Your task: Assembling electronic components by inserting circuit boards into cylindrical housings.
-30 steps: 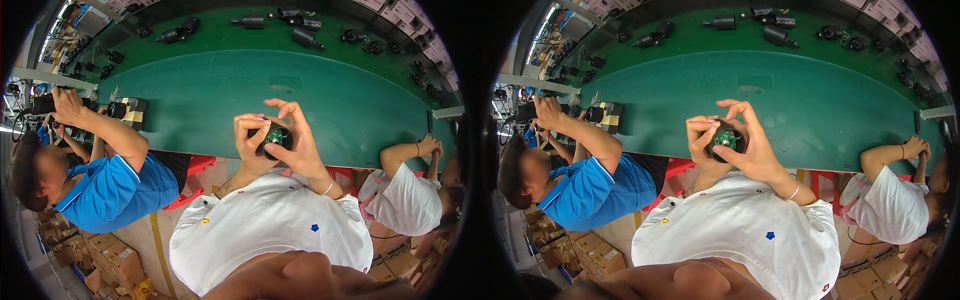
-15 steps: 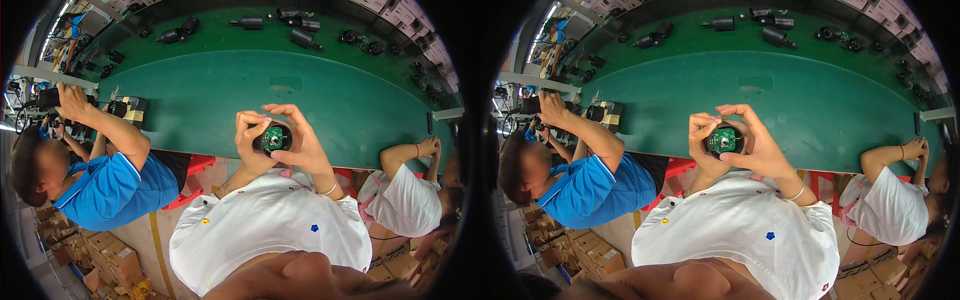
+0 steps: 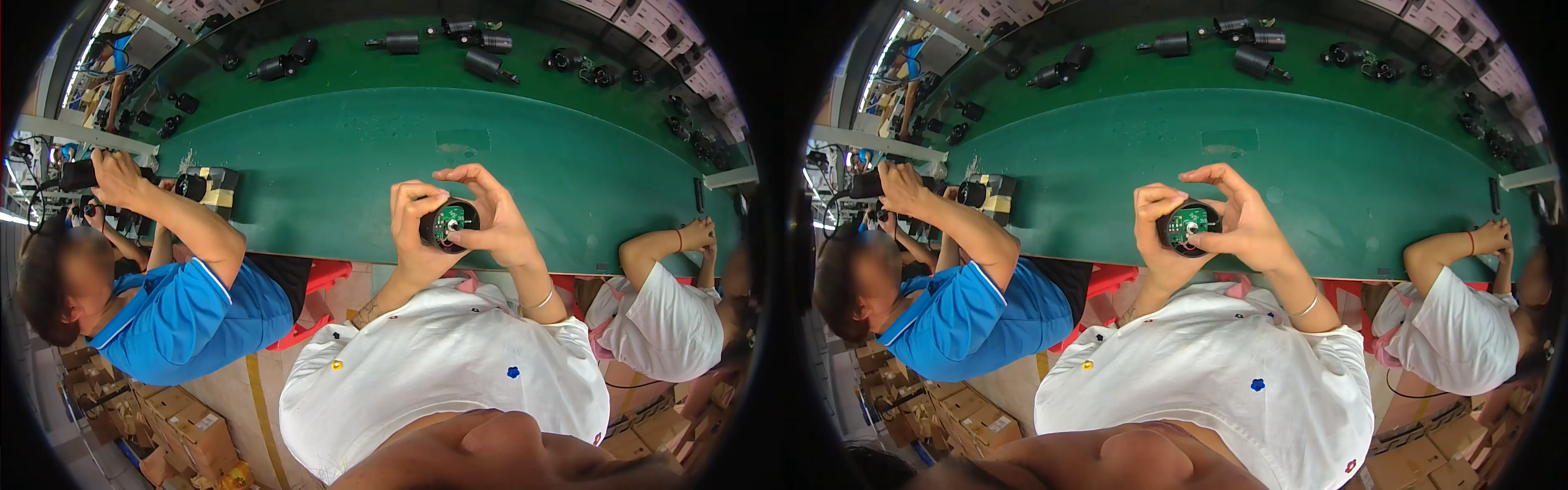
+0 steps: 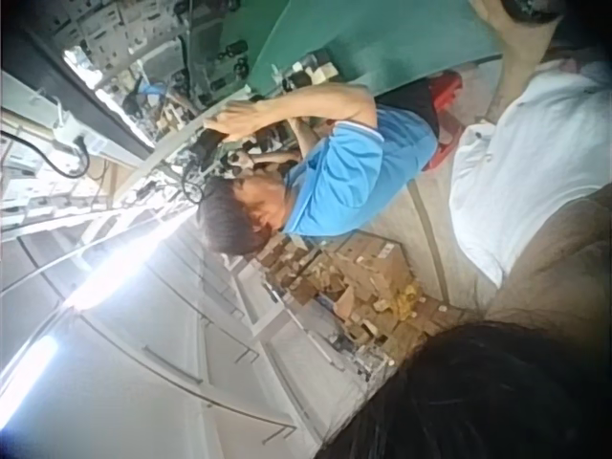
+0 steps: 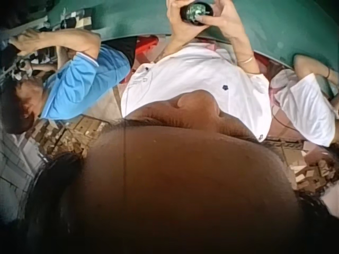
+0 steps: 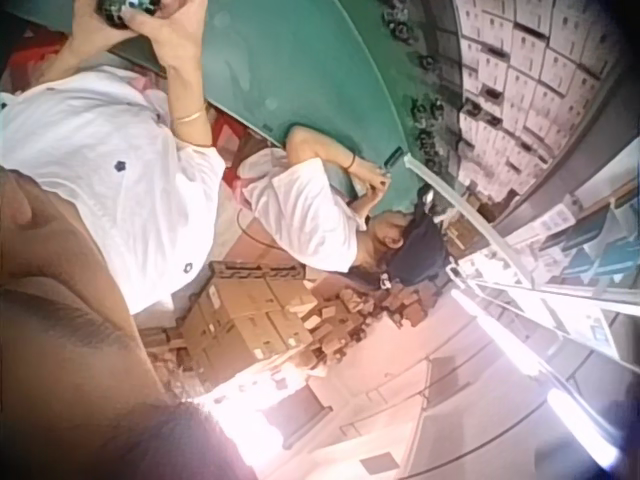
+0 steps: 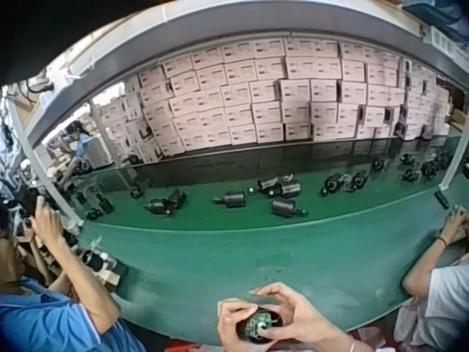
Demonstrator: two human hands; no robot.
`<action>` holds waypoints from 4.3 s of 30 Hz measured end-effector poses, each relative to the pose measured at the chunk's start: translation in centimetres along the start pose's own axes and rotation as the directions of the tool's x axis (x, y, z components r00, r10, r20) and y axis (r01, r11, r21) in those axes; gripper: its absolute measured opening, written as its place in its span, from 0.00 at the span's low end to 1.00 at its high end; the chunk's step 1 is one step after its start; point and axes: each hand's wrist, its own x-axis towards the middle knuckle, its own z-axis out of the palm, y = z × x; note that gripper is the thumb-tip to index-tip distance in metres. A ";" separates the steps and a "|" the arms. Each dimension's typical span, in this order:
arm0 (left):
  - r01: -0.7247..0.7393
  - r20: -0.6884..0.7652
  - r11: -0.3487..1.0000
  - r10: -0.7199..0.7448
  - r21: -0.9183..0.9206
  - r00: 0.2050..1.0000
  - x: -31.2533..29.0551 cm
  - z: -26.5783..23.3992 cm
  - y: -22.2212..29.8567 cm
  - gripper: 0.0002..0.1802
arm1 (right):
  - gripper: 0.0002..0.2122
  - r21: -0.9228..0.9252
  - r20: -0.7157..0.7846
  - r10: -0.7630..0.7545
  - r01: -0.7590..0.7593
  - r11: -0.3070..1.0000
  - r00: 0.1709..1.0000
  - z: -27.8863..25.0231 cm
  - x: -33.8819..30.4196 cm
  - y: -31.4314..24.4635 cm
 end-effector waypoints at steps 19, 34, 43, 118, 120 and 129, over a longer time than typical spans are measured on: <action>0.106 0.025 0.837 -0.141 0.537 0.990 -7.8 -3.9 -5.6 0.21 | 0.21 -0.729 -0.529 -0.625 -0.684 -0.010 0.573 -31.1 13.9 0.9; 0.017 -0.029 0.802 0.001 0.597 1.000 -8.1 -3.0 -5.3 0.15 | 0.25 -0.865 -0.367 -0.305 -0.443 -0.235 0.879 -18.8 36.1 2.2; 0.056 -0.089 0.813 -0.005 0.580 0.996 -8.7 -2.9 -5.8 0.12 | 0.28 -0.907 -0.287 -0.576 -0.410 -0.092 0.765 -15.2 37.9 2.9; 0.590 0.669 0.610 -0.127 -0.529 0.732 -0.3 -3.6 0.9 0.54 | 0.10 -0.154 -0.213 -0.376 0.349 0.924 0.902 -2.7 -0.3 0.0; 0.596 0.654 0.641 -0.187 -0.483 0.733 -0.7 -3.3 1.2 0.53 | 0.10 -0.231 -0.217 -0.435 0.387 0.893 0.874 -2.2 -0.3 -1.5; 0.389 0.561 0.866 -0.162 -0.313 0.812 -1.2 -1.2 -0.5 0.46 | 0.08 -0.367 -0.095 -0.501 0.437 0.821 0.860 -0.4 -1.7 -3.6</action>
